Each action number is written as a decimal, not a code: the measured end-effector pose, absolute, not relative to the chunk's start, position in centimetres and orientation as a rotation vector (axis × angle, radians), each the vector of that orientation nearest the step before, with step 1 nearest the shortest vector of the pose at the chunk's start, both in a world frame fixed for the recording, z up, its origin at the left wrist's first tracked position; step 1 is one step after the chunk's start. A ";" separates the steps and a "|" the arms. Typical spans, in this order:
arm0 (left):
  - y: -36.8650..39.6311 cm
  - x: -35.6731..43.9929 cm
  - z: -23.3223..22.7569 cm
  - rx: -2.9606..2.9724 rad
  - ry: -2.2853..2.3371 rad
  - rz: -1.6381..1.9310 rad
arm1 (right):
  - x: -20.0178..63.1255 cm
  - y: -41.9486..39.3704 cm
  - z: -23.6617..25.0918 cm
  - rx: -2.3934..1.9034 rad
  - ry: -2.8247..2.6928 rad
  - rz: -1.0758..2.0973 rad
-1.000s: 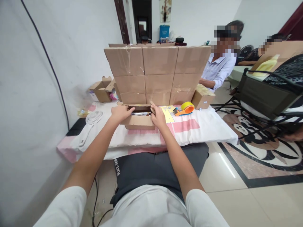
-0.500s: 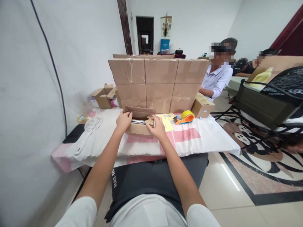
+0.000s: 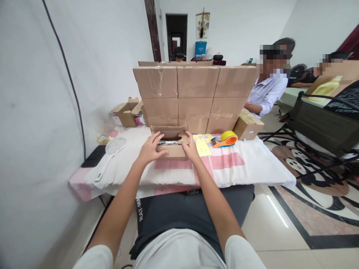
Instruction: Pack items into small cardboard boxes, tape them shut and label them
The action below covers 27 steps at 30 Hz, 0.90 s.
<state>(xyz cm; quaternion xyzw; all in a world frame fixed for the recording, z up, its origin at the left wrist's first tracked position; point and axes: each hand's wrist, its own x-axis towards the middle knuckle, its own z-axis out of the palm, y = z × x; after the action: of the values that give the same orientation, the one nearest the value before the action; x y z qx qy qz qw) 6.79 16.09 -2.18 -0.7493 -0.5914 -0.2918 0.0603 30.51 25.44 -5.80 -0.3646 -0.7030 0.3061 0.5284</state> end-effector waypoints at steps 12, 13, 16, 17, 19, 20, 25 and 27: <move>14.9 5.0 2.9 -2.385 -1.809 -0.975 | 30.6 28.0 -3.6 -0.607 -1.574 1.028; 15.7 5.2 3.1 -2.263 -1.892 -1.055 | 30.5 27.8 -4.0 -0.613 -1.523 1.046; 18.2 6.2 2.3 -2.033 -2.077 -1.108 | 30.1 27.0 -5.2 -0.613 -1.383 1.035; 18.7 6.6 1.8 -2.009 -2.126 -1.097 | 30.1 26.8 -5.5 -0.607 -1.363 1.024; 19.2 7.4 0.5 -2.005 -2.142 -1.081 | 30.5 26.5 -6.2 -0.609 -1.324 0.980; 19.0 7.7 -0.3 -2.022 -2.092 -1.084 | 31.1 26.5 -6.5 -0.632 -1.280 0.930; 16.5 8.7 -3.6 -2.075 -1.719 -1.239 | 38.2 28.5 -8.6 -0.976 -0.750 0.411; 15.7 9.1 -4.4 -2.041 -1.683 -1.241 | 41.7 30.6 -9.0 -1.109 -0.593 0.357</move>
<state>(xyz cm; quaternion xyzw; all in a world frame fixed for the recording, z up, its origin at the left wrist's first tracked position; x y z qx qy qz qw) 9.08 15.68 -4.44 -0.6944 -0.5724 -0.4220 0.1097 41.65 30.58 -8.99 -0.5160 -0.2758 0.1661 0.7938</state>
